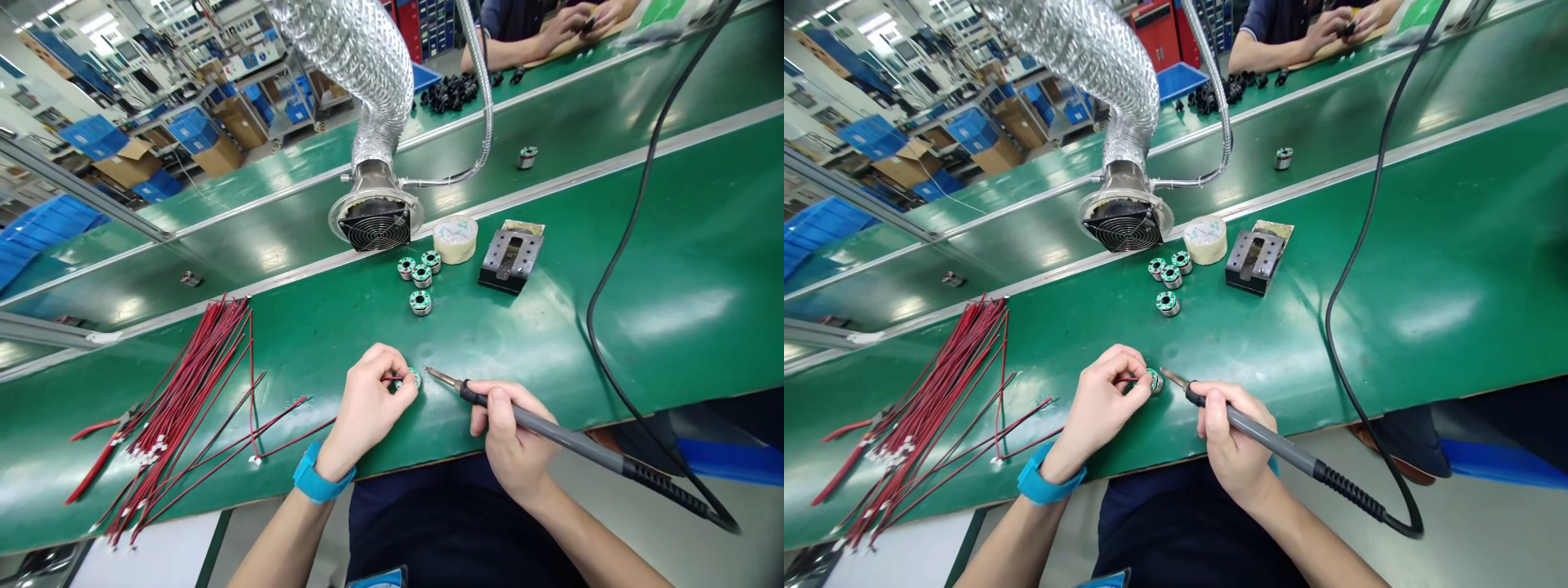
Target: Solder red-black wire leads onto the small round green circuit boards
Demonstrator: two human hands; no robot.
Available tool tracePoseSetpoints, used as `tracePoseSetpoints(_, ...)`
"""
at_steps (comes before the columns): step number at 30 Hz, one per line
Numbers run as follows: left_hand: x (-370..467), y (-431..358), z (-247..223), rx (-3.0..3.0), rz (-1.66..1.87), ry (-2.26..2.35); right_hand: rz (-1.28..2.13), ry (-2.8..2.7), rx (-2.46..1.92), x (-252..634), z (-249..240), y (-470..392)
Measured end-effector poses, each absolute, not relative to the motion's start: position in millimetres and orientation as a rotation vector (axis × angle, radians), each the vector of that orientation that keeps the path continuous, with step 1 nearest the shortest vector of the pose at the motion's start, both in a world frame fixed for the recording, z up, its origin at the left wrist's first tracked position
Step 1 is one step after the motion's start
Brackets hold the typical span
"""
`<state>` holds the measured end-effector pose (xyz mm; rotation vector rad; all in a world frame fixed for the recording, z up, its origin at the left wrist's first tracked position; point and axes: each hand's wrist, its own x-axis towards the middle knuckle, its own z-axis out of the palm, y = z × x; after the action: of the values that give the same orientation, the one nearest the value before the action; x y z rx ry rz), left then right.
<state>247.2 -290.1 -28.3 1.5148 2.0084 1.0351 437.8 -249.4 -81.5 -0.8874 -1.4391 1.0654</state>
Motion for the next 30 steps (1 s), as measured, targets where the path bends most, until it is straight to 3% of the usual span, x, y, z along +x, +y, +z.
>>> tracePoseSetpoints(9, 247, -289, -29, 1.535, 1.023, 2.005, 0.975, -1.583, -0.837, 437, -75, -247)
tracePoseSetpoints(18, 231, -301, -20, 1.78, 0.662, 1.953, 0.221, -2.198, -0.397, 411, -53, -175)
tracePoseSetpoints(24, 143, -246, -10, 1.379, 0.862, 2.406, 0.141, -2.48, -0.247, 380, -57, -128)
tracePoseSetpoints(30, 26, -164, 9, 1.005, 0.835, 2.711, 0.123, -2.512, -0.241, 379, -84, -115)
